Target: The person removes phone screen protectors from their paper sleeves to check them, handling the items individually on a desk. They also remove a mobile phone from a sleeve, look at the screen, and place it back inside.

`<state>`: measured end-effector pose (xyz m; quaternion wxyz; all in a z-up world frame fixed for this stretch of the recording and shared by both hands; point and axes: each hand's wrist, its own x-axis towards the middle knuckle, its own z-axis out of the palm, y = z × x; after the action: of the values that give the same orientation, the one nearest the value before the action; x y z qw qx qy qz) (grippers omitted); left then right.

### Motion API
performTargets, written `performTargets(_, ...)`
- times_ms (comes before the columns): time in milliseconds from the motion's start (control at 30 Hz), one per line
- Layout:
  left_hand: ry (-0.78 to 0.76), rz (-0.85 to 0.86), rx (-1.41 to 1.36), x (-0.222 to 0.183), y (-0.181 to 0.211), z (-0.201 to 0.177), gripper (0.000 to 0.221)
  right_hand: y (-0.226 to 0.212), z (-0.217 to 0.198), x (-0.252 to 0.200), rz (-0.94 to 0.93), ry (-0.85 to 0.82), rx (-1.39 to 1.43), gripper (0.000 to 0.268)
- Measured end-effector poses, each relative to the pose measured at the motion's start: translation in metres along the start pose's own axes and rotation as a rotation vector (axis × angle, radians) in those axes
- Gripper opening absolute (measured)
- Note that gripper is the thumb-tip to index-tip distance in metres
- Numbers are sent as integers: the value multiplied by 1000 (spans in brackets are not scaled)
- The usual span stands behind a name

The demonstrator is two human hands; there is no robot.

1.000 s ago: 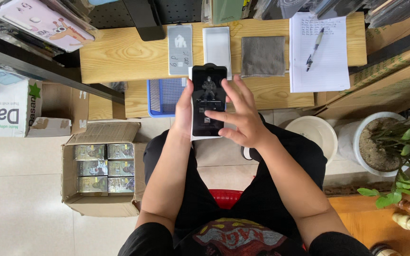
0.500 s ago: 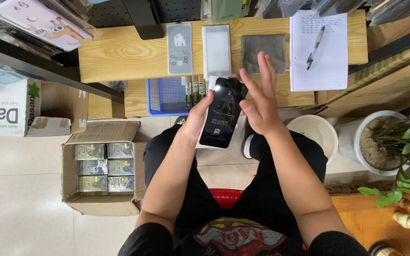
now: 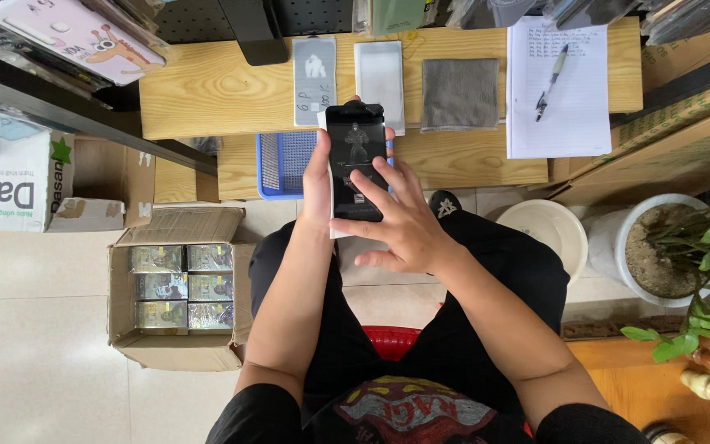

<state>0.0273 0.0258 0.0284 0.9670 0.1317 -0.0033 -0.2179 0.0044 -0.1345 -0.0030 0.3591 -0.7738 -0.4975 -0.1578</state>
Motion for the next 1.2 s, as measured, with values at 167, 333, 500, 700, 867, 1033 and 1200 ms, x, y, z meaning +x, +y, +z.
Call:
performTargets(167, 7, 26, 77, 2, 2, 2, 82, -2, -3, 1, -2, -28, -1, 56)
performTargets(333, 54, 53, 41, -2, -15, 21, 74, 12, -10, -1, 13, -25, -61, 56)
performTargets(500, 97, 41, 78, 1, -29, 27, 74, 31, -20, -1, 97, 106, -132, 56)
performTargets(700, 186, -42, 184, -10, -55, -36, 58, 45, -34, -4, 149, 170, -135, 57)
performTargets(867, 229, -78, 231, -18, -61, -28, 55, 49, -42, -4, 171, 214, -96, 58)
performTargets(1033, 225, -82, 239, -19, -63, -22, 55, 46, -45, -5, 203, 238, -69, 57)
performTargets(1200, 114, -2, 321, -16, -60, -12, 52, 50, -40, -7, 198, 256, -76, 63)
